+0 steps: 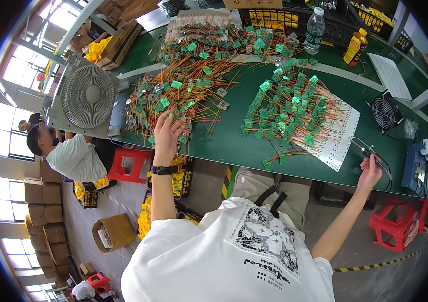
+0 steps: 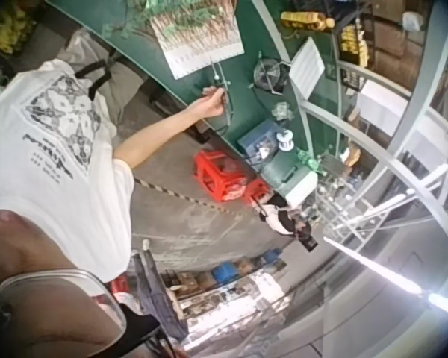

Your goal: The person solders wires connected to small circuit boards onto an LED panel using a soldering iron, checks their smartwatch, and solders additional wires to the panel.

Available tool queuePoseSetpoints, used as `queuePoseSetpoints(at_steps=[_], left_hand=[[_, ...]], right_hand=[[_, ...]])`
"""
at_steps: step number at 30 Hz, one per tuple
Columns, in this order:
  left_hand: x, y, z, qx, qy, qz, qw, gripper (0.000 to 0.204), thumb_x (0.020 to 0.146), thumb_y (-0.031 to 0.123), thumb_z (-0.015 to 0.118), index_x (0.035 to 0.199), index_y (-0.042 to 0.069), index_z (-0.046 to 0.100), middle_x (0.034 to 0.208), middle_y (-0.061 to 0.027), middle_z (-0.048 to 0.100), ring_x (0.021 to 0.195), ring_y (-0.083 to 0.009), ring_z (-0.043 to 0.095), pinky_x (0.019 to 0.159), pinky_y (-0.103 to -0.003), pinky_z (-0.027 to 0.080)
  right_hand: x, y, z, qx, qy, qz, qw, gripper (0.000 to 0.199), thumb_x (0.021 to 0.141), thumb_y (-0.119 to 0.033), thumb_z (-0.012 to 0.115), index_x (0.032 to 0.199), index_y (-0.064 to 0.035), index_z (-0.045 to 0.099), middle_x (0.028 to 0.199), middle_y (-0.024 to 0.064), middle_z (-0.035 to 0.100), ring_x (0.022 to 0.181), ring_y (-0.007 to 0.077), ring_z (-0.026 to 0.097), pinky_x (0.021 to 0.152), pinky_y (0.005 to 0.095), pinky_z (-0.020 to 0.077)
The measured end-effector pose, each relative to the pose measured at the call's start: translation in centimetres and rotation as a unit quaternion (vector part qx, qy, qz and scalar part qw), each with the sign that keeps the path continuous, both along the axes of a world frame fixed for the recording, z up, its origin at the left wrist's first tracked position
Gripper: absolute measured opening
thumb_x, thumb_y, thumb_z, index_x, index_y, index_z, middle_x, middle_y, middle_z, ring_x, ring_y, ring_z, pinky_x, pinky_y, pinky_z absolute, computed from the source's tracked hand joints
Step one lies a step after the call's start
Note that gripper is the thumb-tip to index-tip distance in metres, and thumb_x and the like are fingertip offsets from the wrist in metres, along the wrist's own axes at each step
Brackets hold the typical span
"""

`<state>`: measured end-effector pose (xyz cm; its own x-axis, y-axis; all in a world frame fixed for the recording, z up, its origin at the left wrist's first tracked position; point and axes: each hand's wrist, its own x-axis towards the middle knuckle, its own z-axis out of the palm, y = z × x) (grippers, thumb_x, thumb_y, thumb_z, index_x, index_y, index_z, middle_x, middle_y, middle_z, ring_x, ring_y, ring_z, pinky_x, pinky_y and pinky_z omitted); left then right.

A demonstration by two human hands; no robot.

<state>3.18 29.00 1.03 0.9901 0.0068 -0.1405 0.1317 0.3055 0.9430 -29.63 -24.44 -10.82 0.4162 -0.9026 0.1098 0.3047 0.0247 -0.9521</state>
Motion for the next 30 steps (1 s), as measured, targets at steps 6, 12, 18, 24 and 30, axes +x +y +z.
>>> queuePoseSetpoints(at_steps=[6,12,18,24,30], left_hand=[[-2.2,-1.4,-0.4,0.15,0.021,-0.073,0.986,0.023,0.099,0.021,0.062,0.11,0.002,0.061,0.103,-0.0105,0.071,0.092,-0.0204,0.07,0.078,-0.033,0.059],[-5.8,-5.2,-0.6,0.267,-0.039,-0.312,0.911,0.033,0.098,0.007,0.058,0.128,-0.007,0.054,0.096,-0.0066,0.068,0.091,-0.0154,0.069,0.076,-0.028,0.058],[-11.3,-9.4,0.9,0.367,-0.082,-0.555,0.742,0.015,0.093,0.007,0.063,0.102,-0.004,0.068,0.091,-0.0133,0.072,0.08,-0.0195,0.072,0.065,-0.029,0.055],[-13.9,-17.0,0.3,0.278,-0.159,-0.605,0.729,0.014,0.094,0.007,0.064,0.101,-0.004,0.067,0.087,-0.014,0.073,0.074,-0.025,0.073,0.068,-0.03,0.056],[-13.9,-25.9,-0.8,0.176,-0.296,-0.529,0.776,0.015,0.095,0.0,0.059,0.109,-0.004,0.064,0.091,-0.0138,0.074,0.089,-0.0219,0.074,0.078,-0.029,0.057]], right_hand=[[0.3,0.3,0.9,0.002,0.001,-0.02,1.0,0.02,0.093,-0.01,0.066,0.109,0.0034,0.066,0.077,0.0074,0.067,0.059,0.0101,0.058,0.054,0.0216,0.041],[0.7,0.7,1.1,0.032,-0.009,-0.003,0.999,0.022,0.093,-0.009,0.067,0.111,0.0031,0.066,0.08,0.0085,0.067,0.062,0.0119,0.059,0.053,0.0242,0.0451],[1.1,1.7,1.9,0.041,-0.015,-0.02,0.999,0.02,0.091,-0.009,0.068,0.108,0.0033,0.065,0.076,0.0101,0.068,0.056,0.0139,0.058,0.051,0.0241,0.0419],[0.6,1.4,2.0,0.027,0.026,-0.028,0.999,0.02,0.091,-0.009,0.068,0.108,0.0029,0.065,0.075,0.0096,0.067,0.056,0.0141,0.059,0.051,0.0244,0.0417],[1.0,1.3,2.5,0.026,0.038,-0.031,0.998,0.02,0.091,-0.009,0.068,0.105,0.0042,0.065,0.076,0.0102,0.067,0.058,0.0143,0.06,0.053,0.0242,0.0421]])
